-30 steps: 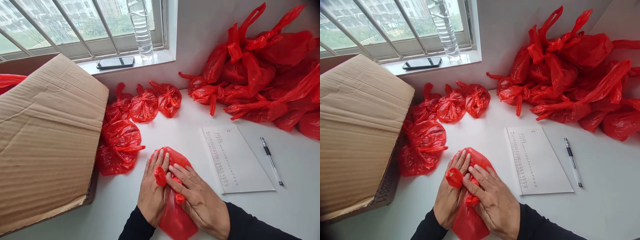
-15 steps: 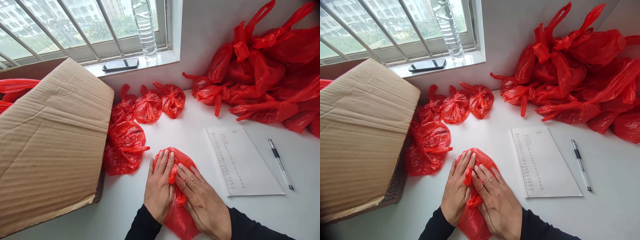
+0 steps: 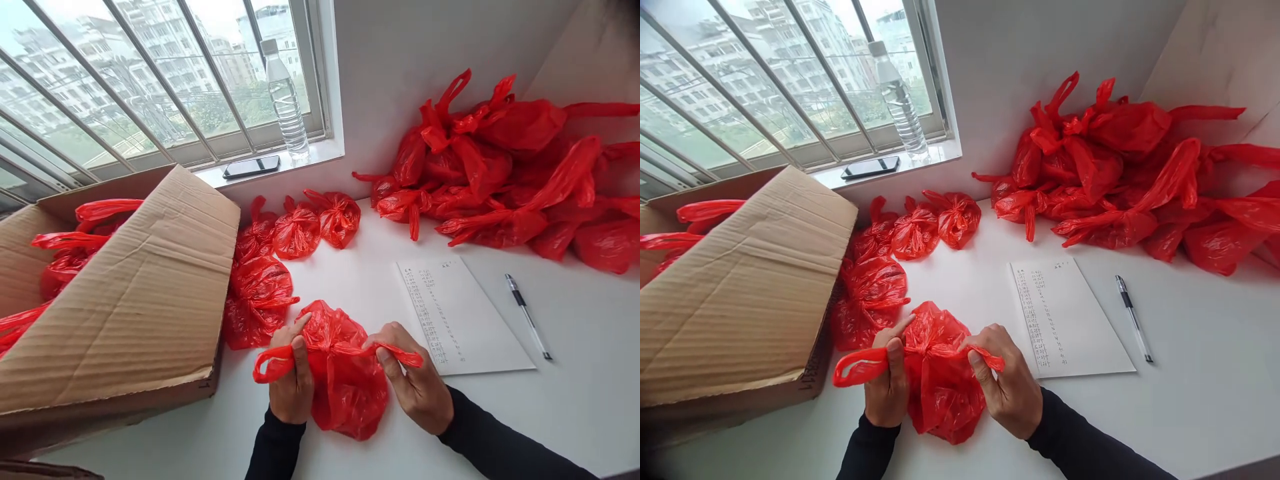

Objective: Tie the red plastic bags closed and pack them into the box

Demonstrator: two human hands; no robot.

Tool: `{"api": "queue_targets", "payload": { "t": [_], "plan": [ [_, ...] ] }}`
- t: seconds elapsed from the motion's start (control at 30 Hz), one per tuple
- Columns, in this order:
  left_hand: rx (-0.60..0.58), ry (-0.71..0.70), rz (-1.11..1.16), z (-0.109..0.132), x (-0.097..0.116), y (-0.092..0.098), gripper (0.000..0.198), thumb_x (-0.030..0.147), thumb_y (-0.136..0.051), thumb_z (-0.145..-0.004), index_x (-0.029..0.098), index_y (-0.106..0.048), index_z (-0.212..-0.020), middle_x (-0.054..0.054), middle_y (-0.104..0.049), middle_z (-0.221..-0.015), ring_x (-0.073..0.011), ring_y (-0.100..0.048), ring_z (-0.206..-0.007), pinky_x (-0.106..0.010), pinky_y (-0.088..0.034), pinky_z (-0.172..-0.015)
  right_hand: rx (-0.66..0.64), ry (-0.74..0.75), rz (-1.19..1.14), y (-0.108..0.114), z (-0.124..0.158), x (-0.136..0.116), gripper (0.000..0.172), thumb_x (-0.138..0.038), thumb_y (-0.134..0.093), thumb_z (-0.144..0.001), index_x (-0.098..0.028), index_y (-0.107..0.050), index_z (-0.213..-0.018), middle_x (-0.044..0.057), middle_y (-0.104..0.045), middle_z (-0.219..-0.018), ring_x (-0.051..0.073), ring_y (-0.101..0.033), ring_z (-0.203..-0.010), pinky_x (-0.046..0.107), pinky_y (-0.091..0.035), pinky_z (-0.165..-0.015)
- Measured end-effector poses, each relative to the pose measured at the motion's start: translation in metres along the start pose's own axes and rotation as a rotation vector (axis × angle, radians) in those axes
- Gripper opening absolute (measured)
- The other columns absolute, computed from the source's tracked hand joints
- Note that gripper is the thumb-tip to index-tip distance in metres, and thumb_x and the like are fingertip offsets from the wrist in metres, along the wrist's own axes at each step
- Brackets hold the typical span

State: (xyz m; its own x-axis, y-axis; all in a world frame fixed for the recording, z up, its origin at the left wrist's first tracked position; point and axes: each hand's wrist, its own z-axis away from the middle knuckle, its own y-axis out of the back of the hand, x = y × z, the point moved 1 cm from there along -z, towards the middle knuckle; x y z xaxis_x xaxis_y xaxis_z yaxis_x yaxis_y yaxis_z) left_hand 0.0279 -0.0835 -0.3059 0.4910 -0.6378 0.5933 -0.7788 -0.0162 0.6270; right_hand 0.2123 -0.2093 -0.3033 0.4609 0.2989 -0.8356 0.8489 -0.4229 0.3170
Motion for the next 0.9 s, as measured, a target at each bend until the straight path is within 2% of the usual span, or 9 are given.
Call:
{"api": "queue_targets", "payload": {
  "t": [0.13,0.3,0.4,0.47,0.53,0.6,0.73,0.83,0.9],
  "plan": [
    [-0.022,0.094,-0.021,-0.006,0.004,0.005,0.041,0.037,-0.036,-0.105,0.023,-0.066,-0.13,-0.008,-0.072,-0.106,-0.0253,-0.063,-0.111,-0.043,-0.047,-0.102,-0.055,0.036,-0.032,-0.002,-0.001,-0.004,0.023,-0.019,-0.038,-0.102,-0.022,-0.058,-0.09,0.004,-0.058,-0.079,0.02,-0.05,-0.075,0.038,-0.046,-0.069],
    [0.002,0.153,-0.014,0.007,0.039,0.01,0.045,0.034,-0.034,-0.105,0.025,-0.05,-0.146,-0.009,-0.06,-0.139,-0.0247,-0.053,-0.129,-0.045,-0.042,-0.112,-0.071,0.032,-0.139,0.005,-0.001,-0.003,0.016,-0.027,-0.046,-0.098,-0.023,-0.06,-0.106,0.005,-0.064,-0.09,0.022,-0.056,-0.082,0.039,-0.05,-0.074],
    [-0.22,0.055,-0.153,0.03,0.054,-0.001,0.056,0.023,-0.037,-0.102,0.029,-0.03,-0.157,-0.008,-0.04,-0.158,-0.0251,-0.04,-0.143,-0.049,-0.04,-0.115,-0.01,-0.033,-0.185,0.01,0.0,0.002,0.022,-0.031,-0.044,-0.099,-0.025,-0.059,-0.115,0.005,-0.064,-0.101,0.023,-0.058,-0.094,0.04,-0.049,-0.083],
    [-0.388,-0.085,-0.281,0.041,0.054,-0.014,0.072,0.009,-0.042,-0.092,0.031,-0.027,-0.158,-0.008,-0.035,-0.162,-0.0282,-0.034,-0.148,-0.054,-0.037,-0.117,0.055,-0.106,-0.199,0.012,0.0,0.005,0.025,-0.033,-0.039,-0.102,-0.027,-0.059,-0.116,0.004,-0.062,-0.104,0.022,-0.058,-0.098,0.039,-0.048,-0.089],
    [-0.478,-0.213,-0.377,0.041,0.049,-0.027,0.087,0.002,-0.046,-0.078,0.029,-0.029,-0.158,-0.009,-0.035,-0.162,-0.0313,-0.03,-0.15,-0.06,-0.031,-0.118,0.134,-0.193,-0.198,0.012,0.0,0.009,0.027,-0.035,-0.036,-0.105,-0.028,-0.059,-0.118,0.003,-0.061,-0.107,0.021,-0.058,-0.104,0.038,-0.047,-0.092],
    [-0.508,-0.275,-0.396,0.024,0.04,-0.039,0.089,0.002,-0.047,-0.072,0.026,-0.035,-0.156,-0.01,-0.041,-0.159,-0.031,-0.032,-0.15,-0.06,-0.029,-0.12,0.212,-0.253,-0.183,0.012,-0.001,0.013,0.027,-0.036,-0.036,-0.106,-0.029,-0.058,-0.119,0.003,-0.061,-0.116,0.021,-0.056,-0.112,0.038,-0.045,-0.097],
    [-0.471,-0.328,-0.374,-0.038,0.02,-0.052,0.072,0.007,-0.051,-0.075,0.025,-0.052,-0.145,-0.008,-0.054,-0.15,-0.0289,-0.045,-0.142,-0.054,-0.034,-0.119,0.299,-0.329,-0.17,0.011,-0.003,0.021,0.028,-0.04,-0.038,-0.106,-0.029,-0.056,-0.125,0.004,-0.059,-0.13,0.023,-0.053,-0.123,0.041,-0.041,-0.106],
    [-0.307,-0.247,-0.412,-0.076,0.015,-0.051,0.065,0.004,-0.047,-0.079,0.015,-0.053,-0.143,-0.017,-0.05,-0.151,-0.0335,-0.04,-0.145,-0.057,-0.031,-0.119,0.302,-0.372,-0.191,0.01,-0.005,0.026,0.033,-0.043,-0.037,-0.106,-0.029,-0.054,-0.13,0.005,-0.055,-0.138,0.023,-0.05,-0.127,0.045,-0.041,-0.108],
    [-0.186,-0.195,-0.424,-0.085,0.019,-0.05,0.064,0.006,-0.046,-0.085,0.01,-0.044,-0.149,-0.02,-0.044,-0.155,-0.0336,-0.035,-0.148,-0.057,-0.027,-0.121,0.292,-0.382,-0.205,0.008,-0.006,0.027,0.034,-0.045,-0.038,-0.106,-0.029,-0.054,-0.131,0.006,-0.053,-0.141,0.023,-0.049,-0.129,0.046,-0.042,-0.11]
  ]
}}
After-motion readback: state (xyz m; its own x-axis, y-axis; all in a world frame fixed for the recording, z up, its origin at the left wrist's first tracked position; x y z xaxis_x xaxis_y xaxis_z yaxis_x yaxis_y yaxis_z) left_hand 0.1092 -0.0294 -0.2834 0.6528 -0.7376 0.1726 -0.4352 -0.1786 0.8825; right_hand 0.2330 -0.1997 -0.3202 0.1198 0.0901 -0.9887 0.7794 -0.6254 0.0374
